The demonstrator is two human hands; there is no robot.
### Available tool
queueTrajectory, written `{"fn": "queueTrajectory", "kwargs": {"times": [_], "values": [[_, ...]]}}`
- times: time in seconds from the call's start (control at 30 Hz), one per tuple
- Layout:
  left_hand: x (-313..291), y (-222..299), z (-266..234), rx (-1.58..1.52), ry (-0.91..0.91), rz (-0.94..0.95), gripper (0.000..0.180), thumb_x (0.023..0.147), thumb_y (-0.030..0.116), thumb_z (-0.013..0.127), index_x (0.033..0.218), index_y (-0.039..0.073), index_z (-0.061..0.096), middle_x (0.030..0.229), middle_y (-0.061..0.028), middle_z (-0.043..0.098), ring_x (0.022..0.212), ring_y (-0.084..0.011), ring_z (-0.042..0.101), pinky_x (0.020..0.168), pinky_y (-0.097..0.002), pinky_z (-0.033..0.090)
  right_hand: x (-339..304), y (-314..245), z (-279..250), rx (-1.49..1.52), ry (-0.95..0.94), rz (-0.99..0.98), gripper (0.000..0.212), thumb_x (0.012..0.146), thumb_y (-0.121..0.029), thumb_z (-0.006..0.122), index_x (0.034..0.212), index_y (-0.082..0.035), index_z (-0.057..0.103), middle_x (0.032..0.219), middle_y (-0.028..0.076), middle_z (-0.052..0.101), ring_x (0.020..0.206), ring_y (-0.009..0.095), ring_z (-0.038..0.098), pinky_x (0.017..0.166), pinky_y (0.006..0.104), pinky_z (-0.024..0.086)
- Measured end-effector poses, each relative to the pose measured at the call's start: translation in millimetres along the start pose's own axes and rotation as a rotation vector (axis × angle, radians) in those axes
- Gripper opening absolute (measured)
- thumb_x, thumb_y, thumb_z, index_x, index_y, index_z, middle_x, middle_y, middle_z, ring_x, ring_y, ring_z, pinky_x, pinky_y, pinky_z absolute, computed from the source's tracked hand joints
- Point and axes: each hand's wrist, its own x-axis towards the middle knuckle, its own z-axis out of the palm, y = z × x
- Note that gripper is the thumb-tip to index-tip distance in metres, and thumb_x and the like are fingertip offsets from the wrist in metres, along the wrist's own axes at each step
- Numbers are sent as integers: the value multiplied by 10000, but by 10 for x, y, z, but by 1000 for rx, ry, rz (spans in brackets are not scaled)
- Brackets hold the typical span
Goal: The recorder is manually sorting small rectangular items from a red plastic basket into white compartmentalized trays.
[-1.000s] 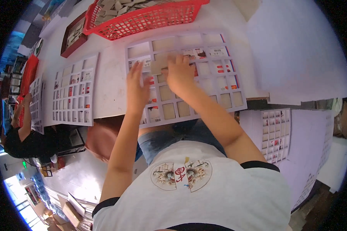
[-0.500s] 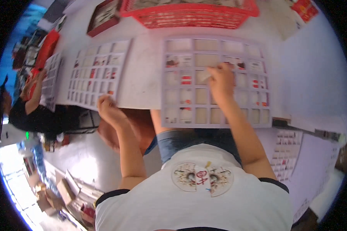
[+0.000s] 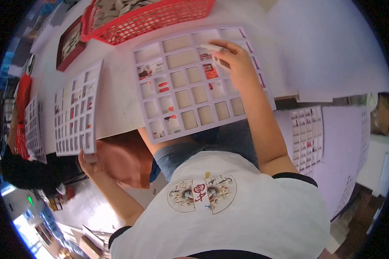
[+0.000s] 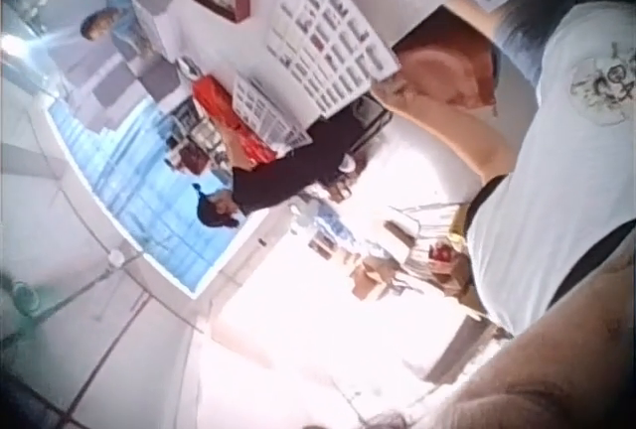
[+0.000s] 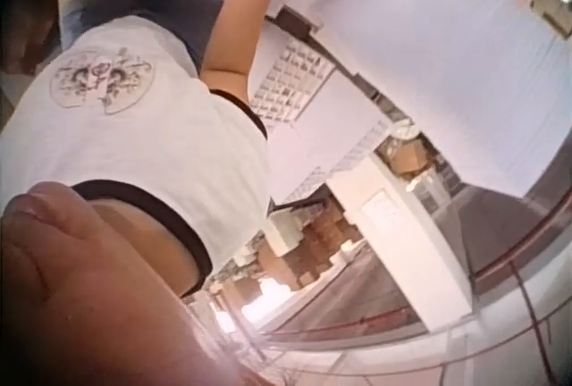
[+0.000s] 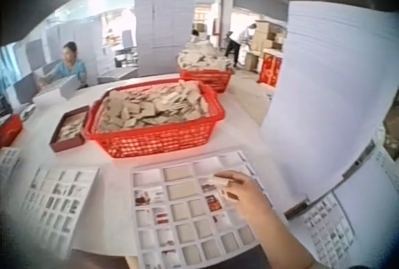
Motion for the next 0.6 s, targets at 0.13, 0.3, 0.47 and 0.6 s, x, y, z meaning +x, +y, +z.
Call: {"fn": "queueTrajectory", "kwargs": {"times": [0.13, 0.3, 0.47, 0.6], "values": [[-733, -458, 388, 55, -270, 6, 590, 806, 223, 637, 1332, 9, 475, 1200, -132, 600, 1006, -229, 603, 753, -321, 552, -116, -142, -571, 159, 80, 20, 328, 883, -87, 648, 1206, -34, 627, 1008, 72, 666, 786, 134, 597, 639, 237, 459], [-1732, -1370, 1385, 116, -263, -186, 620, 686, 92, 727, 1260, 49, 500, 1052, -55, 614, 833, -169, 611, 696, -274, 529, -270, -238, -1068, 332, 140, -9, 339, 863, -125, 676, 1191, -49, 633, 1023, 58, 672, 795, 140, 621, 681, 263, 485], [-2311, -2064, 2010, 305, -362, -509, 520, 731, 81, 763, 1200, 62, 537, 1040, -45, 622, 857, -162, 617, 696, -279, 515, -518, -548, -1246, 380, -12, -184, 344, 878, -84, 648, 1214, -16, 619, 1027, 96, 663, 806, 143, 600, 701, 267, 465], [-2411, -2636, 2478, 298, -505, -647, 399, 835, 125, 715, 1192, 70, 545, 1060, -47, 627, 841, -132, 587, 712, -274, 501, -750, -825, -1273, 106, 123, -269, 348, 877, -66, 629, 1222, -24, 633, 904, 25, 628, 747, 93, 538, 676, 217, 423]]}}
